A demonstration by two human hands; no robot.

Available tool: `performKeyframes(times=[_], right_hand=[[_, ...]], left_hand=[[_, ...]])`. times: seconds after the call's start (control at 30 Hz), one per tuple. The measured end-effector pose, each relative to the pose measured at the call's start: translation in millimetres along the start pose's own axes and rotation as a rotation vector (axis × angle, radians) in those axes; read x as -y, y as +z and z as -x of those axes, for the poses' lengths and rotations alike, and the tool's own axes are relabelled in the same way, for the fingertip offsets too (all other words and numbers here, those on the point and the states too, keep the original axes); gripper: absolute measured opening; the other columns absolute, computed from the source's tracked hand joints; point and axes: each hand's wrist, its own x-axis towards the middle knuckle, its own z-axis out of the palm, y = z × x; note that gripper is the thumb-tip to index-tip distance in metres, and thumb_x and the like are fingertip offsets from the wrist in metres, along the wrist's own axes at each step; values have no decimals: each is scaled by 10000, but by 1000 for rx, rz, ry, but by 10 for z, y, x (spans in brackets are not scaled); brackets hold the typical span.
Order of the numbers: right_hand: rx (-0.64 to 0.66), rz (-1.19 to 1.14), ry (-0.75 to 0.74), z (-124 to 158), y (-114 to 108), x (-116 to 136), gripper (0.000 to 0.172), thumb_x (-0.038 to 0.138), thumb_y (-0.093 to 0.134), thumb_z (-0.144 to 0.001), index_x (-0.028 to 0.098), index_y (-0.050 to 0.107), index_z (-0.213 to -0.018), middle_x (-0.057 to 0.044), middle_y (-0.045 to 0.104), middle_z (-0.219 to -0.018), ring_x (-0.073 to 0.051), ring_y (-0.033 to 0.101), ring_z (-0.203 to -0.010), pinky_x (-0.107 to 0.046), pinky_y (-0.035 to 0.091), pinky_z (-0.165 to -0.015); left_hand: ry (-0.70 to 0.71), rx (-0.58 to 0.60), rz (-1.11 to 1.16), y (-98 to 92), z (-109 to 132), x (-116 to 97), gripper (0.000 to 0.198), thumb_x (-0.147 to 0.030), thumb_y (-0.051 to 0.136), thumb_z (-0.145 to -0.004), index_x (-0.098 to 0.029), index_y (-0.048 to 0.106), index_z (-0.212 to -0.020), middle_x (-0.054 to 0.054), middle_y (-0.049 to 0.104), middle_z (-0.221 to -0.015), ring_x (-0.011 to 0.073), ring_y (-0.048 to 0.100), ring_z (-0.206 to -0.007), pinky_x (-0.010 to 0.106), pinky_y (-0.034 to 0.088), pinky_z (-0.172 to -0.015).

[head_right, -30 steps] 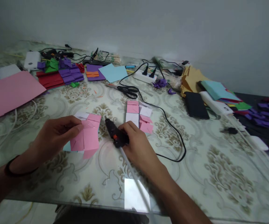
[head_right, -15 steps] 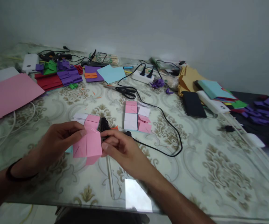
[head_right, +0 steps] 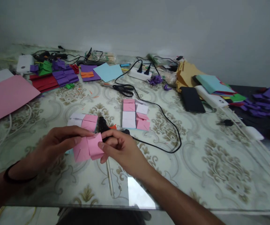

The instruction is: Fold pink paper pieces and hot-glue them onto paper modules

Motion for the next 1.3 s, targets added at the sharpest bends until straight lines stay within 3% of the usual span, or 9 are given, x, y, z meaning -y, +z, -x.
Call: performKeyframes(times=[0.1, 0.23, 0.4, 0.7, 0.83, 0.97, 1.1, 1.3], right_hand=[[-20, 44, -12, 4, 20, 14, 295, 415, 769, -893, 182, 658, -1037, 29, 716, -612, -105, 597, -517, -243, 338, -538], [-47, 86, -12, 9, 47, 16, 307, 406, 787, -864, 176, 660, -1023, 45, 685, -608, -111, 620, -534, -245, 373, -547], [-22, 93, -46, 16, 32, 4, 247, 373, 741, -904, 180, 654, -1030, 51, 656, -636, -109, 609, -581, -255, 426, -601], [74, 33, -33, 17, 75, -13, 337, 469, 777, -893, 177, 612, -861, 52, 509, -712, -100, 429, -642, -262, 331, -597], [46, 99, -20, 4, 92, -27, 439, 543, 747, -901, 187, 534, -757, 64, 423, -683, -93, 353, -616, -266, 265, -562], [39, 120, -22, 5, 81, -15, 468, 587, 713, -911, 187, 532, -749, 59, 435, -684, -92, 354, -613, -262, 267, -558], [42, 108, -39, 8, 74, -8, 443, 574, 718, -912, 187, 557, -769, 54, 466, -691, -94, 371, -610, -259, 281, -560], [9, 178, -35, 23, 93, 4, 505, 621, 714, -888, 204, 492, -706, 57, 415, -667, -101, 358, -608, -262, 284, -554]], left_hand=[[-7, 34, 23, 21, -25, -19, 197, -286, 655, -975, -300, 849, -1008, -2, 830, -993, 154, 718, -879, 229, 536, -751], [-71, 27, 127, 79, -46, 15, 86, -284, 737, -921, -243, 812, -935, -6, 792, -860, 107, 657, -727, 182, 492, -625], [-176, 17, 204, 97, -18, 90, 148, -267, 761, -898, -239, 726, -1038, -12, 779, -858, 90, 641, -704, 155, 469, -594], [-160, -42, 179, 202, 2, 23, 191, -204, 750, -870, -210, 660, -1038, -38, 725, -769, 85, 647, -684, 159, 463, -593], [-131, -12, 138, 211, 34, 16, 197, -242, 749, -881, -206, 662, -1054, -40, 702, -757, 87, 598, -664, 180, 425, -580], [-183, 61, 74, 170, 26, -16, 194, -342, 676, -934, -198, 679, -1063, -31, 663, -760, 98, 504, -624, 213, 362, -546], [-209, 191, -38, 141, 1, -65, 284, -404, 579, -974, -167, 713, -895, -12, 605, -732, 124, 482, -661, 247, 369, -582], [-208, 186, -62, 149, 10, -76, 334, -426, 592, -963, -171, 682, -766, -31, 504, -638, 118, 406, -603, 249, 306, -537]])
